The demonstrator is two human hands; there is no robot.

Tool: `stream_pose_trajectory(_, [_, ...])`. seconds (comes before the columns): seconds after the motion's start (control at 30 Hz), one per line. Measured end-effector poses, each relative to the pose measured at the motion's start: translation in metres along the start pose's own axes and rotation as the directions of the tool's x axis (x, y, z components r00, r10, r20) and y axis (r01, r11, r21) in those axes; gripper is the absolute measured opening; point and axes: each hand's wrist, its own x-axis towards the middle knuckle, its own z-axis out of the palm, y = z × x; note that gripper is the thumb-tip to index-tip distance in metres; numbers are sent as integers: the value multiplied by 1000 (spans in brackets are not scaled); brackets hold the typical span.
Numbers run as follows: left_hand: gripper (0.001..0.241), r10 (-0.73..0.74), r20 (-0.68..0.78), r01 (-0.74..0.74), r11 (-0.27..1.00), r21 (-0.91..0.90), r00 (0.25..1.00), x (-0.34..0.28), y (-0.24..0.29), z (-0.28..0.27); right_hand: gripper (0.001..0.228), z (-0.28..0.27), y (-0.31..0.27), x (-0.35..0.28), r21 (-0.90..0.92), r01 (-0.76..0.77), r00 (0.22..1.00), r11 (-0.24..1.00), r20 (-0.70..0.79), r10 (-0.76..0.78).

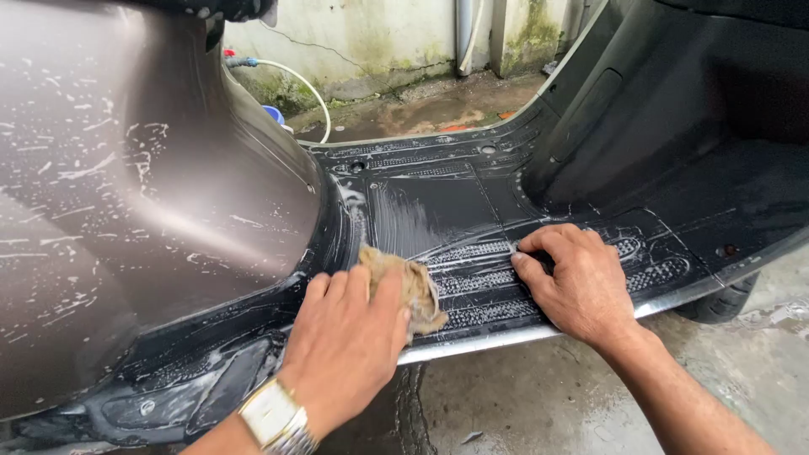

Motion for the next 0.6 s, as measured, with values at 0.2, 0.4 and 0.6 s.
stream_pose_trajectory(0.2, [24,-80,15,81,996,-47,997,41,-9,24,18,2,0,2,-35,7,1000,999,4,-6])
stream_pose_trajectory(0.4, [27,-433,203,458,884,-93,878,143,-49,85,12,13,14,1,1,147,980,989,-136,-146])
stream_pose_trajectory(0.6, [28,-260,289,340,899,-275,921,91,-20,10,15,1,2,0,3,60,996,998,-61,-60])
